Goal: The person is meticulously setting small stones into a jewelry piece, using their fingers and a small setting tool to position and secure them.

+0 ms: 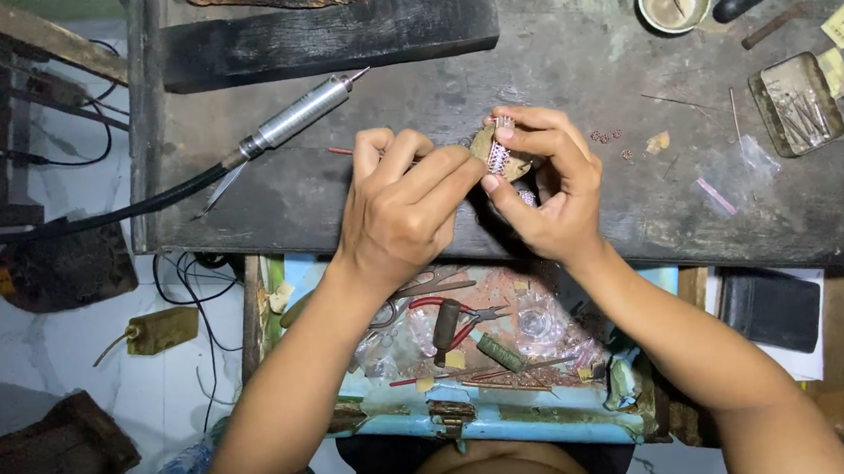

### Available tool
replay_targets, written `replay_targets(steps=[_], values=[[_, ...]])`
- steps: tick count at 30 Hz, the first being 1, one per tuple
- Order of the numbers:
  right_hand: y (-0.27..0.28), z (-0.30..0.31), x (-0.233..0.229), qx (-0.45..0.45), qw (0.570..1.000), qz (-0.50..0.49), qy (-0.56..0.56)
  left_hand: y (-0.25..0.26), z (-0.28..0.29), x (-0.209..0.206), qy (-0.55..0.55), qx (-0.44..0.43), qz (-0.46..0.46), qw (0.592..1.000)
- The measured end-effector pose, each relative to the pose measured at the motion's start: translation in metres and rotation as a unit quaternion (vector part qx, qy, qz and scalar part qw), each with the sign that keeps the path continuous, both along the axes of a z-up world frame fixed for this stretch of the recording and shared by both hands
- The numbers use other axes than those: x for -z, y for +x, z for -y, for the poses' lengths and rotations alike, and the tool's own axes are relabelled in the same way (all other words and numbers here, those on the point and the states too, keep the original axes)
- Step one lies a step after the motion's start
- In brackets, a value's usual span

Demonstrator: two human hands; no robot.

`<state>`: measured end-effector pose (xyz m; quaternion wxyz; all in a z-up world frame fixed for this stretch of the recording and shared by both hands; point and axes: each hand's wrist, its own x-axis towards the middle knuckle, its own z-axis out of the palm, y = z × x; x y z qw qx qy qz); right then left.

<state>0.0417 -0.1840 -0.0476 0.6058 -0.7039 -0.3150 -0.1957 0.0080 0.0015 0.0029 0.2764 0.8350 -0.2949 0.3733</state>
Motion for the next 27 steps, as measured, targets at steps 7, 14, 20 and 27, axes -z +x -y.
replay_targets(steps=[7,14,20,27], values=[[0.000,0.001,-0.005,0.012,0.999,-0.002,-0.032,-0.024,-0.015,0.017,-0.051,-0.021,-0.050,0.997],[-0.001,0.001,0.005,-0.050,0.997,-0.045,0.035,-0.058,-0.039,0.014,-0.093,-0.135,-0.174,0.971],[0.000,0.001,0.002,-0.050,0.997,-0.046,0.023,-0.050,-0.057,0.030,-0.048,-0.205,-0.204,0.956],[0.000,0.003,0.006,-0.049,0.998,-0.045,0.017,-0.049,-0.051,0.014,0.014,-0.217,-0.244,0.945]])
